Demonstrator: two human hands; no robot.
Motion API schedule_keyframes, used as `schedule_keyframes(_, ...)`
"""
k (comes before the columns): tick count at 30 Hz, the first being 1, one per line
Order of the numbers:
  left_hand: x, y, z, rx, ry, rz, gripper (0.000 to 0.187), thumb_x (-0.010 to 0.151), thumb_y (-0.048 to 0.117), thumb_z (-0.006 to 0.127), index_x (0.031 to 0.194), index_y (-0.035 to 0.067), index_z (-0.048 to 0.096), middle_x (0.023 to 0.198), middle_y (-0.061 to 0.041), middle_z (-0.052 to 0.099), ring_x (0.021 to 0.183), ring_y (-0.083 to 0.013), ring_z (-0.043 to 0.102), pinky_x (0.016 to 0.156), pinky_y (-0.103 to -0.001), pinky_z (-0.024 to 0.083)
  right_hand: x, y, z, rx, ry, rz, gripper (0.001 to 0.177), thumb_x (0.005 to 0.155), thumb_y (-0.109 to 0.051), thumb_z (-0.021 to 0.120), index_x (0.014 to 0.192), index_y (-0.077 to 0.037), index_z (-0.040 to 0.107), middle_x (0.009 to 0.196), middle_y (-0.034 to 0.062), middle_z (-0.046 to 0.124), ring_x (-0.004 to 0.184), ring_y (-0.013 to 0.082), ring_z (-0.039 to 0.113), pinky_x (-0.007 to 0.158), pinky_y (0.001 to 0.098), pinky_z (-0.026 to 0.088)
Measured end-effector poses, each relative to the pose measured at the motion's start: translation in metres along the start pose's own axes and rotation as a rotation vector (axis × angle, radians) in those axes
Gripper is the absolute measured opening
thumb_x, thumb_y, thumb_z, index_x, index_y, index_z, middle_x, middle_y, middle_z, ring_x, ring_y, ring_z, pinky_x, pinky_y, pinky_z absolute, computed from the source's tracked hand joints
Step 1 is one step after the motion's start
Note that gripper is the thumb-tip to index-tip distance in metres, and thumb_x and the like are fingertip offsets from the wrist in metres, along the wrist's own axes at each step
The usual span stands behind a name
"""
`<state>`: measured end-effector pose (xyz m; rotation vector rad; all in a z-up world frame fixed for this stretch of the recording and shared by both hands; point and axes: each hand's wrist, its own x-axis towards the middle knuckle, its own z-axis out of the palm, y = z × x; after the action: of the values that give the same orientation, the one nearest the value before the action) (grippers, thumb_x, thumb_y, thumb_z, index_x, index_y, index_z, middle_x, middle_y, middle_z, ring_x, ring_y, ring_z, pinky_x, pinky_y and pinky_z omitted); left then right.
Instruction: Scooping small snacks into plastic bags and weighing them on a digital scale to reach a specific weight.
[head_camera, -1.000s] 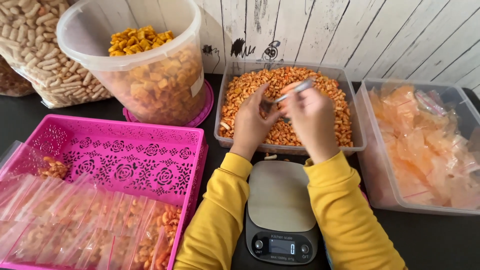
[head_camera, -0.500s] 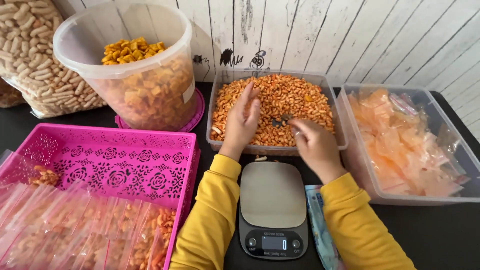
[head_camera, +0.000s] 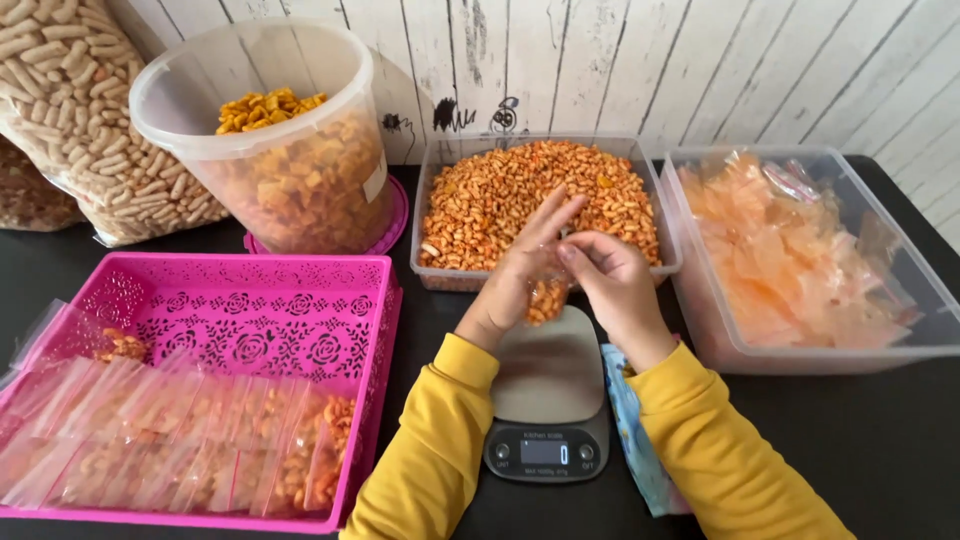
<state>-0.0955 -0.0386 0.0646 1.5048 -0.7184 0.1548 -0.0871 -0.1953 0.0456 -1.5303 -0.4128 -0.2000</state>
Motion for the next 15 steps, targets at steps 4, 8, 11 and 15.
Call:
schedule_keyframes(4, -0.020, -0.027, 0.015, 0.224, 0.232, 0.133, 0.037, 0.098, 0.022, 0.058, 0.133, 0.013, 0.065, 0.111, -0.017, 0.064, 0.104, -0.0334, 0.067, 0.086, -0.043, 0.058, -0.022, 0.000, -0.009, -0.083, 0.070, -0.039, 0.012, 0.098, -0.010, 0.068, 0.106, -0.004, 0.073, 0.081, 0.0073, 0.073, 0.074, 0.0083, 0.066, 0.066, 0.0231, 0.056)
schedule_keyframes(8, -0.049, -0.024, 0.030, 0.286, 0.459, -0.185, 0.013, 0.083, 0.028, 0.082, 0.095, 0.024, 0.079, 0.071, 0.005, 0.072, 0.065, -0.0070, 0.064, 0.056, -0.022, 0.053, -0.049, 0.001, -0.015, -0.127, 0.088, -0.021, 0.008, 0.094, -0.006, 0.071, 0.100, -0.001, 0.074, 0.074, 0.0114, 0.073, 0.060, 0.0127, 0.069, 0.053, 0.0231, 0.058)
schedule_keyframes(11, -0.071, -0.011, 0.029, 0.328, 0.482, -0.302, 0.008, 0.080, 0.025, 0.083, 0.088, 0.022, 0.080, 0.060, 0.005, 0.069, 0.052, -0.0048, 0.058, 0.048, -0.019, 0.048, -0.066, 0.008, -0.016, -0.130, 0.068, 0.040, 0.007, 0.093, -0.006, 0.072, 0.098, -0.002, 0.075, 0.073, 0.0111, 0.073, 0.057, 0.0130, 0.069, 0.052, 0.0230, 0.058)
schedule_keyframes(15, -0.090, -0.007, 0.025, 0.399, 0.476, -0.367, 0.007, 0.080, 0.025, 0.081, 0.086, 0.021, 0.078, 0.064, 0.005, 0.073, 0.052, -0.0058, 0.057, 0.050, -0.020, 0.048, -0.080, 0.010, -0.006, -0.169, 0.077, 0.188, 0.008, 0.093, -0.011, 0.074, 0.098, -0.004, 0.075, 0.074, 0.0115, 0.073, 0.056, 0.0145, 0.070, 0.054, 0.0262, 0.062)
